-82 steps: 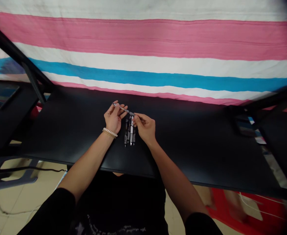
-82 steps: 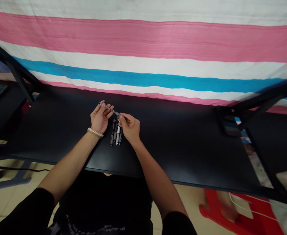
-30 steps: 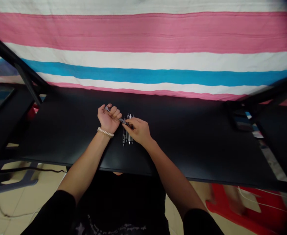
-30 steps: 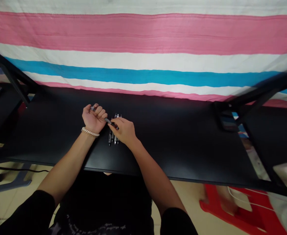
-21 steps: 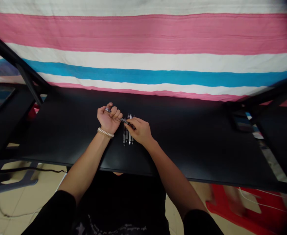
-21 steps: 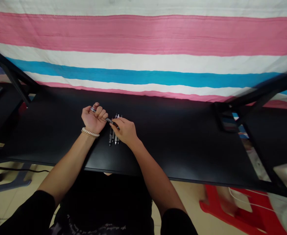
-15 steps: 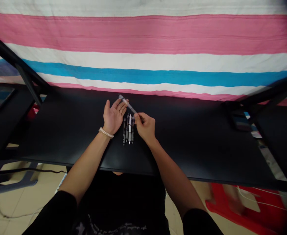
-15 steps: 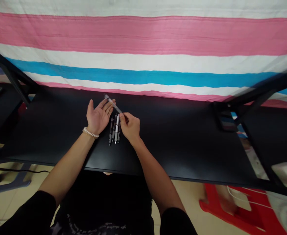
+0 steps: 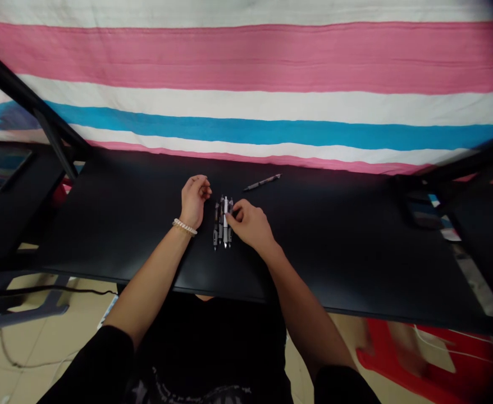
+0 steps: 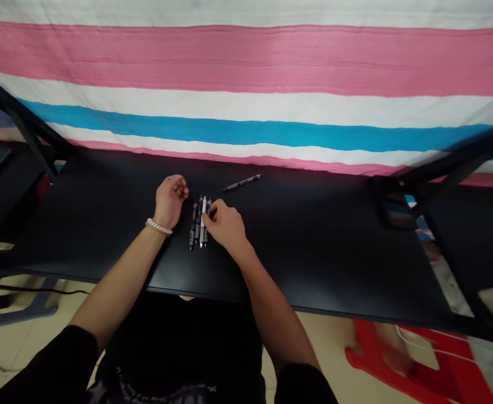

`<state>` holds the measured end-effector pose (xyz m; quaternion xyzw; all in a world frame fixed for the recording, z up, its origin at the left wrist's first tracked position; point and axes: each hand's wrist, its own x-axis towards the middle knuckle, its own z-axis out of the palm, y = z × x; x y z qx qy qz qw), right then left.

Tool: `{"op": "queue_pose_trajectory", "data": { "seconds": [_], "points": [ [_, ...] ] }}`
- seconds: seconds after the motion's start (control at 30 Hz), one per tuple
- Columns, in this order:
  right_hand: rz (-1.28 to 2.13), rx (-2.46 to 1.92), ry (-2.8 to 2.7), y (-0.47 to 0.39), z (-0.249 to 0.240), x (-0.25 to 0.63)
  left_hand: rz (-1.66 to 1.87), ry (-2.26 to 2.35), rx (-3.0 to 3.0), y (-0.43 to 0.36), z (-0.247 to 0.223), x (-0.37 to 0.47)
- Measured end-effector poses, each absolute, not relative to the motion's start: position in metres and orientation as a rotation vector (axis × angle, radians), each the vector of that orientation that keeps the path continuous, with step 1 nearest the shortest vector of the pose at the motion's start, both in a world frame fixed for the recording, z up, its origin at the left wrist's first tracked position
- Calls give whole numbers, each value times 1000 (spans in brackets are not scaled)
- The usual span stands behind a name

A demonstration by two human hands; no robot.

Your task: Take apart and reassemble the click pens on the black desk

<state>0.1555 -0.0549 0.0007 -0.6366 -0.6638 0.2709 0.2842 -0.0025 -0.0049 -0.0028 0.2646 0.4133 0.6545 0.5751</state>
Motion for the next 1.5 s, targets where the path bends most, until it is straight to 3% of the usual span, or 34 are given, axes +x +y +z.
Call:
{"op": "queue_pose_trajectory", "data": {
  "seconds": [0.3,0.53,0.8,0.97,1.03,1.23,1.5],
  "points": [
    [766,-1489,-2119,-55,6,166,1535,982,630,-5,-5,-3],
    [829,-1404,-1865,-53,2,164,1503,1088,840,-7,-8,0],
    [1293,-995,-1309,-54,0,145,1244,808,958,-19,3,4],
    [1526,-1049,-1250,-53,-5,141,1506,803,699,-13,4,-3],
    [1472,-1082,-1310,-53,-8,141,1528,821,636,-11,4,-6],
    [802,-1237,-1533,-55,-10,142,1555,915,541,-10,-1,-4],
    [908,-1162,-1353,-50,-13,137,1584,937,504,-9,-4,-2]
  ]
}}
